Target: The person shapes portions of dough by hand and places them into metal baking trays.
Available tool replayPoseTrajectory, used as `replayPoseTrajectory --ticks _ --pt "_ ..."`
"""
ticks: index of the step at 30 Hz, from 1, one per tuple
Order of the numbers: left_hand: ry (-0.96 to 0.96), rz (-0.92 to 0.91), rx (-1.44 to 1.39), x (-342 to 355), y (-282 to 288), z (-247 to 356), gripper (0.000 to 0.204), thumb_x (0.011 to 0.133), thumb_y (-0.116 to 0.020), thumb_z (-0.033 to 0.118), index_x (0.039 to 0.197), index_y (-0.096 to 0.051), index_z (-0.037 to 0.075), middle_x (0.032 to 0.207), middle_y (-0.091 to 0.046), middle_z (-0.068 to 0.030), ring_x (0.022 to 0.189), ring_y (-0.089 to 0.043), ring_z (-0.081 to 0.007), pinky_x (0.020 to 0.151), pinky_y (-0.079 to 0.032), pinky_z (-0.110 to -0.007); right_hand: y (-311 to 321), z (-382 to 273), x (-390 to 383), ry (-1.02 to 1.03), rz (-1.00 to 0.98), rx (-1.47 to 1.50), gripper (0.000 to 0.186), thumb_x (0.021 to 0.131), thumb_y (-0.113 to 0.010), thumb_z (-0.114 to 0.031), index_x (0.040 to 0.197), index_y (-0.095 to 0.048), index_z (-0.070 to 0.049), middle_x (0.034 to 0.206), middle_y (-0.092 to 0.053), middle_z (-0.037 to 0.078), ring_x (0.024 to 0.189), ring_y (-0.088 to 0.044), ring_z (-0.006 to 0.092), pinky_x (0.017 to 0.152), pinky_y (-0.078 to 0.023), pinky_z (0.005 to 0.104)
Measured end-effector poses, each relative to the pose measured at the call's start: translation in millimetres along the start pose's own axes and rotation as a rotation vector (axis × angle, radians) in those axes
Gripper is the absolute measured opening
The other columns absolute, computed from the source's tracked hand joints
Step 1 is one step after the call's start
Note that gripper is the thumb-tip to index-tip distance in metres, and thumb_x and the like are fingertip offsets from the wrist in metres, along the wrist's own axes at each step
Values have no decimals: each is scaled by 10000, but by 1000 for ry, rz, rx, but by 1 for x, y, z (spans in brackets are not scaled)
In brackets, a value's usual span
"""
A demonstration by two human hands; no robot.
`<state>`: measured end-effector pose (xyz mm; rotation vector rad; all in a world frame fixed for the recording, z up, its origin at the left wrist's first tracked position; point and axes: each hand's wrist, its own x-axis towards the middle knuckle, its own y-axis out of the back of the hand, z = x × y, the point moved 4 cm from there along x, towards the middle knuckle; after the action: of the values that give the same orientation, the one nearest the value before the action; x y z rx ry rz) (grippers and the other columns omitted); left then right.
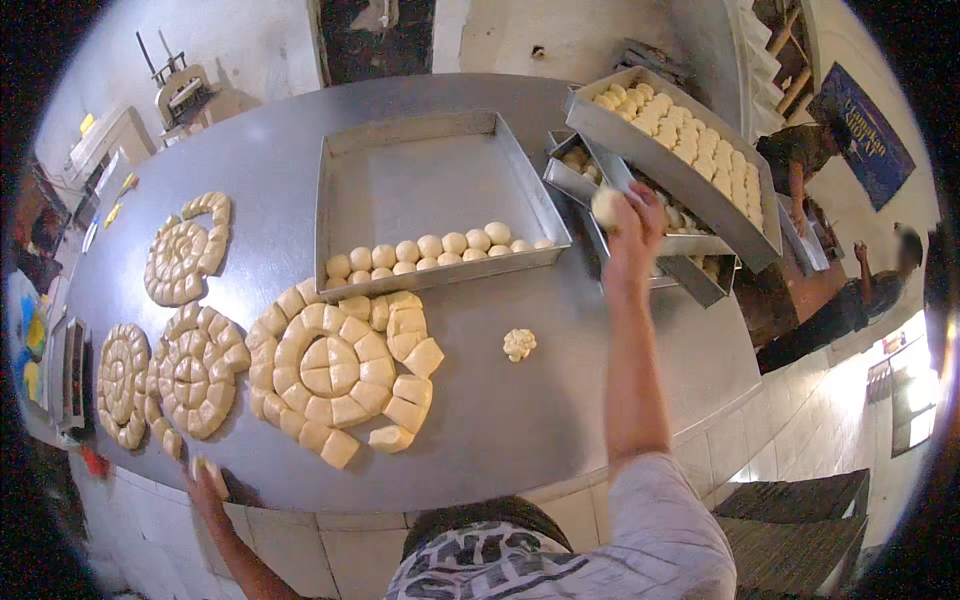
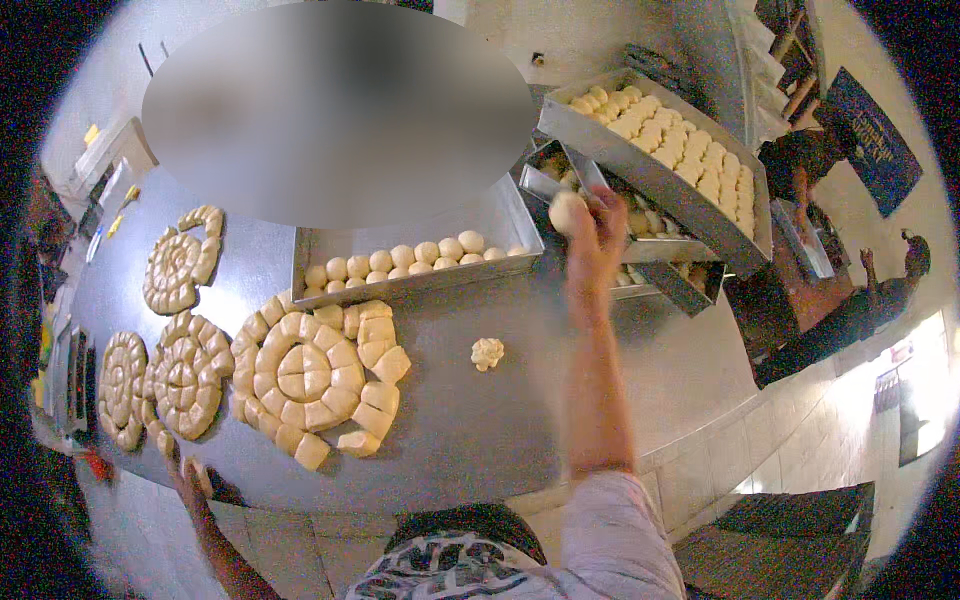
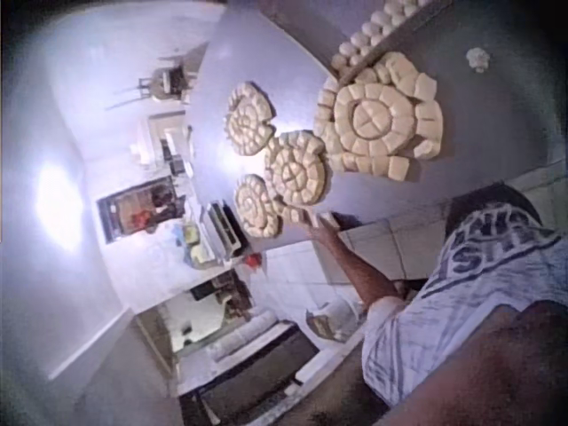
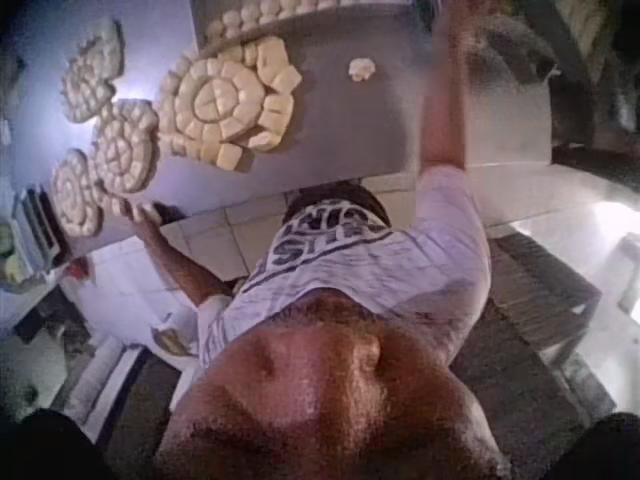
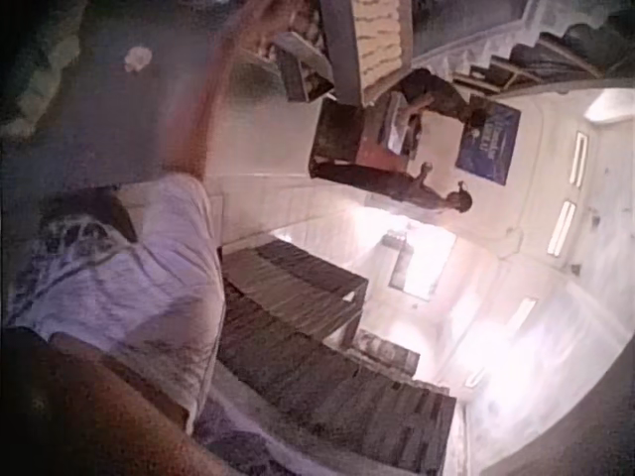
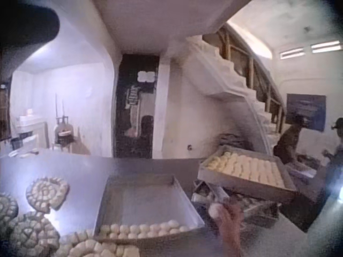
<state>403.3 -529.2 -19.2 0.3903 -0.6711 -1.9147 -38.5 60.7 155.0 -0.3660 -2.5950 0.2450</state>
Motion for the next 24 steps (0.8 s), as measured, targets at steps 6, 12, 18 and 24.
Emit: replayPoseTrajectory --ticks 6,12,18,24 --pt "87 -220 -942 -100 3 86 542 819 -545 261 1298 -374 77 1087 -477 -77 998 -509 -206 832 -449 -344 -63 109 -4 20 -412 -874 304 835 -593 -268 1023 -608 -29 938 -649 170 905 -612 184 796 -463 315" --pt "36 -504 -802 -178 -117 191 415 793 -603 46 1162 -415 34 1088 -493 -84 988 -506 -185 828 -442 -322 -91 -19 -196 -345 -1094 -90 522 869 -592 -230 1319 -397 -49 1291 -464 130 1157 -458 215 945 -399 365" --pt "-202 -729 -755 -236 -202 284 299 821 -581 35 1105 -491 20 1031 -529 -69 958 -504 -148 814 -430 -287 64 -21 -184 -869 -696 -237 354 848 -597 -140 1191 -541 -72 1042 -615 94 987 -559 142 870 -441 287" --pt "-1062 -839 19 -288 -256 318 293 796 -620 95 1083 -568 63 1063 -540 -118 986 -518 -265 844 -428 -337 163 -19 -145 -776 -94 224 523 878 -489 -71 1368 -306 -89 1028 -565 79 944 -553 167 817 -459 295"
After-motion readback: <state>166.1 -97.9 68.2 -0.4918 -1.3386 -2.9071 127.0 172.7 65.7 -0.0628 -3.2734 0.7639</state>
